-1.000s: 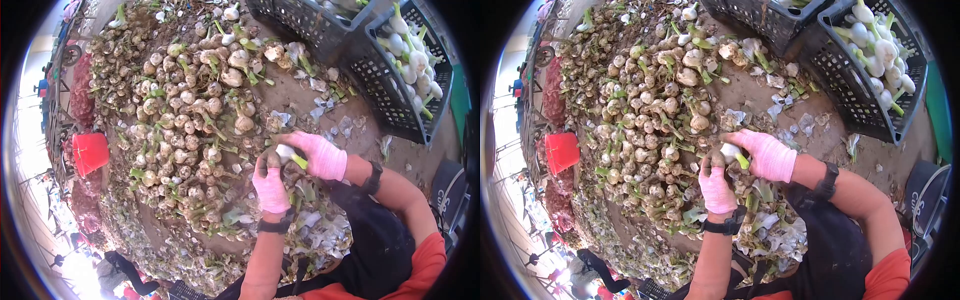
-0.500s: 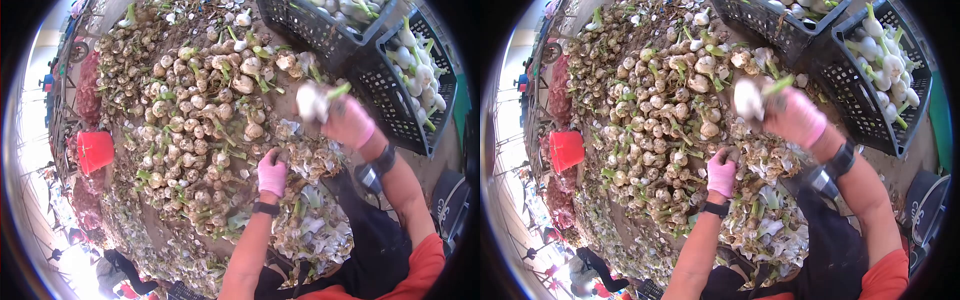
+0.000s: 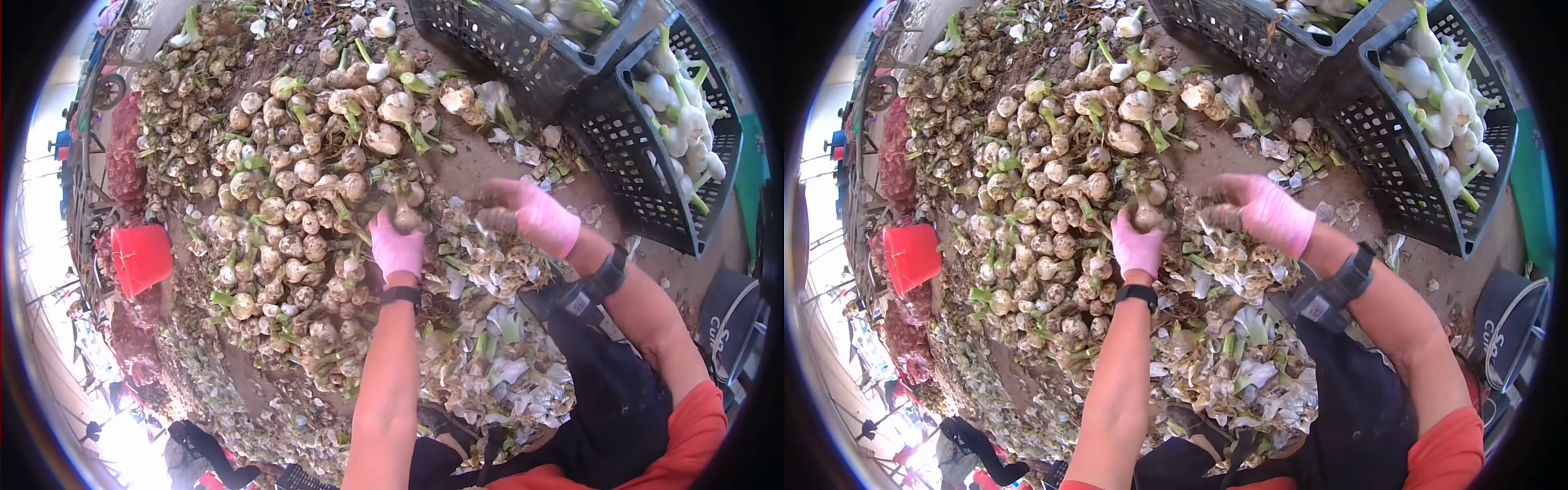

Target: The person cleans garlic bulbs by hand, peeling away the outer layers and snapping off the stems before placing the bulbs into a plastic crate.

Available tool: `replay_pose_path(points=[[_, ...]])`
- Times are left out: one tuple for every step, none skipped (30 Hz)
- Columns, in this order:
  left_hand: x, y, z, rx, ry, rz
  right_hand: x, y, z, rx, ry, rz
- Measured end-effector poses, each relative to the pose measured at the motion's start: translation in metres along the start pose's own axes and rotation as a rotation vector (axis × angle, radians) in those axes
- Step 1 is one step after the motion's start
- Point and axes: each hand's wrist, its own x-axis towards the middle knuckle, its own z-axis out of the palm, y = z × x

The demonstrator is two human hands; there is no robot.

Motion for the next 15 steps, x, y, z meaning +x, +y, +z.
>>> replay_pose_path(points=[[-0.008, 0.007, -0.003, -0.024, 0.038, -0.021, 0.006, 0.010, 0.004, -0.003, -0.002, 0.004], [-0.018, 0.015, -0.008, -0.025, 0.035, -0.025, 0.011, 0.019, 0.009, 0.018, -0.006, -0.014], [-0.029, 0.024, -0.012, -0.158, 0.034, -0.027, 0.014, 0.028, 0.012, 0.038, -0.008, -0.030], [-0.040, 0.027, -0.013, -0.293, 0.035, -0.029, 0.015, 0.032, 0.018, 0.036, -0.008, -0.025], [-0.048, 0.027, -0.010, -0.419, 0.043, 0.007, 0.016, 0.033, 0.026, 0.054, -0.003, -0.090], [-0.060, 0.029, -0.009, -0.454, 0.062, 0.016, 0.017, 0.034, 0.033, 0.073, 0.001, -0.155], [-0.069, 0.030, -0.009, -0.382, 0.094, 0.089, 0.013, 0.021, 0.041, 0.140, -0.020, -0.088], [-0.077, 0.033, -0.010, -0.307, 0.125, 0.160, 0.011, 0.017, 0.046, 0.138, -0.025, -0.085], [-0.086, 0.038, -0.010, -0.390, 0.125, 0.151, 0.009, 0.015, 0.050, 0.124, -0.044, -0.054], [-0.091, 0.041, -0.010, -0.391, 0.128, 0.146, 0.007, 0.015, 0.053, 0.110, -0.062, -0.023], [-0.096, 0.043, -0.010, -0.330, 0.169, 0.175, 0.007, 0.020, 0.056, 0.131, -0.032, -0.055], [-0.100, 0.044, -0.010, -0.270, 0.211, 0.204, 0.004, 0.021, 0.057, 0.130, -0.036, -0.052], [-0.102, 0.042, -0.009, -0.283, 0.226, 0.256, 0.001, 0.018, 0.058, 0.168, -0.014, 0.007], [-0.104, 0.041, -0.010, -0.282, 0.231, 0.253, -0.001, 0.016, 0.061, 0.207, 0.007, 0.065], [-0.105, 0.040, -0.011, -0.286, 0.225, 0.271, -0.003, 0.016, 0.063, 0.240, 0.038, 0.088]])
